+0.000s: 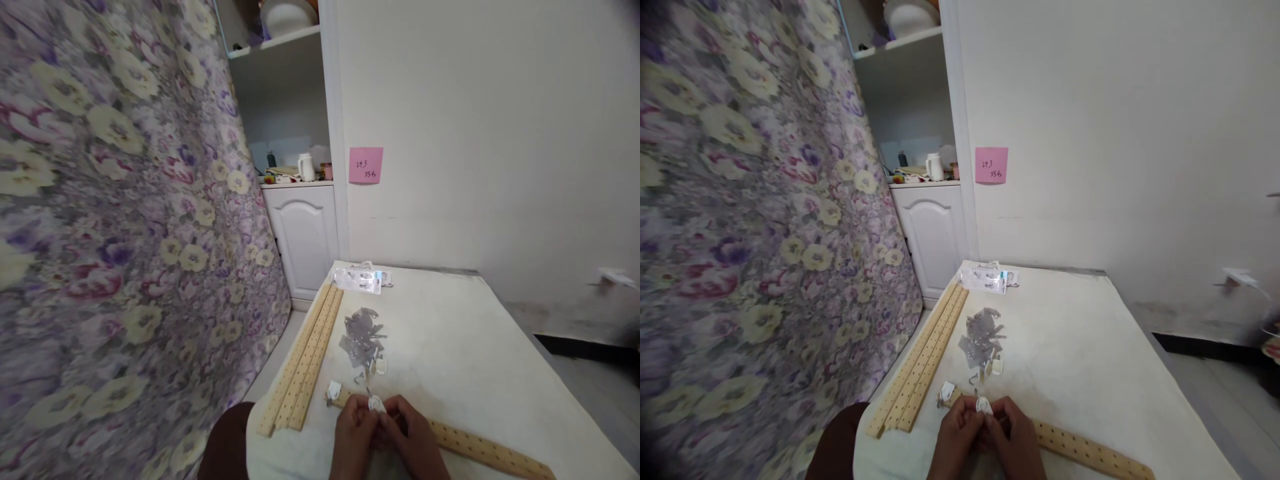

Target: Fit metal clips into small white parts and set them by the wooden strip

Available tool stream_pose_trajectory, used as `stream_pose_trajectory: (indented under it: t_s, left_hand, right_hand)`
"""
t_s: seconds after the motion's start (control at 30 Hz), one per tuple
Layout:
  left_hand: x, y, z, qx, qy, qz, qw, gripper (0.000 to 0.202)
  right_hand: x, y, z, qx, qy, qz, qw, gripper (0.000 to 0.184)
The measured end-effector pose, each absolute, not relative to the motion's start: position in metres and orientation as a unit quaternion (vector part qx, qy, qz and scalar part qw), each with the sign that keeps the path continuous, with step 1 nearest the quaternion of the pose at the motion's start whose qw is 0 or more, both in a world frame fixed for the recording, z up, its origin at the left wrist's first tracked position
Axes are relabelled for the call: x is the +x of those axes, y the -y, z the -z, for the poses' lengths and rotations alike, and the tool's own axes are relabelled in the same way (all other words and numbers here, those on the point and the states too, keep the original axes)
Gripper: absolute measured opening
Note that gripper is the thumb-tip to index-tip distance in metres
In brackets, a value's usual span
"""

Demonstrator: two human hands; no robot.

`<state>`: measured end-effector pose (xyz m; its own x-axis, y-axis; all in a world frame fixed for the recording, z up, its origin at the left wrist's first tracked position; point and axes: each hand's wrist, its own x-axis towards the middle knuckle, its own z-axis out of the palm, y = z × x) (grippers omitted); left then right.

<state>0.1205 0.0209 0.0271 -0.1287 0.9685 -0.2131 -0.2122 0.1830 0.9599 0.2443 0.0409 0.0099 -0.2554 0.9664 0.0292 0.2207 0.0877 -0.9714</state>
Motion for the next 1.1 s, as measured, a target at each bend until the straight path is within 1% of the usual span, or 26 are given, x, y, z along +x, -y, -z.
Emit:
stream_pose_trajectory:
  t_s: [0.1, 0.23, 0.33, 0.47, 0.53, 0.7, 0.87, 1.1]
  left_hand:
    - [0.123, -0.017, -0.022, 0.365, -0.528, -0.517, 0.566, 0.033]
    - [0.118, -0.010, -0.007, 0.397, -0.522, -0.508, 0.558, 0.034]
    - [0.109, -0.005, 0.004, 0.420, -0.559, -0.519, 0.491, 0.034]
    - [0.100, 0.000, 0.008, 0.472, -0.596, -0.520, 0.389, 0.033]
    - [0.099, 0.001, 0.007, 0.499, -0.604, -0.508, 0.358, 0.028]
    - [0.100, 0.001, 0.011, 0.532, -0.624, -0.488, 0.298, 0.017]
    - [0.096, -0.005, 0.024, 0.548, -0.637, -0.483, 0.247, 0.020]
    - [0.093, -0.012, 0.036, 0.543, -0.681, -0.444, 0.210, 0.015]
  right_hand:
    - [0.248, -0.044, -0.005, -0.487, 0.627, -0.475, 0.380, 0.027]
    - [0.252, -0.046, -0.003, -0.460, 0.612, -0.516, 0.385, 0.027]
    - [0.253, -0.045, -0.007, -0.447, 0.601, -0.540, 0.384, 0.024]
    - [0.250, -0.046, -0.013, -0.437, 0.603, -0.561, 0.361, 0.023]
    - [0.247, -0.050, -0.015, -0.439, 0.629, -0.541, 0.345, 0.022]
    - [0.237, -0.063, -0.017, -0.446, 0.710, -0.436, 0.328, 0.020]
    - [0.228, -0.070, -0.016, -0.457, 0.747, -0.375, 0.303, 0.012]
    - [0.216, -0.079, -0.009, -0.495, 0.765, -0.319, 0.260, 0.014]
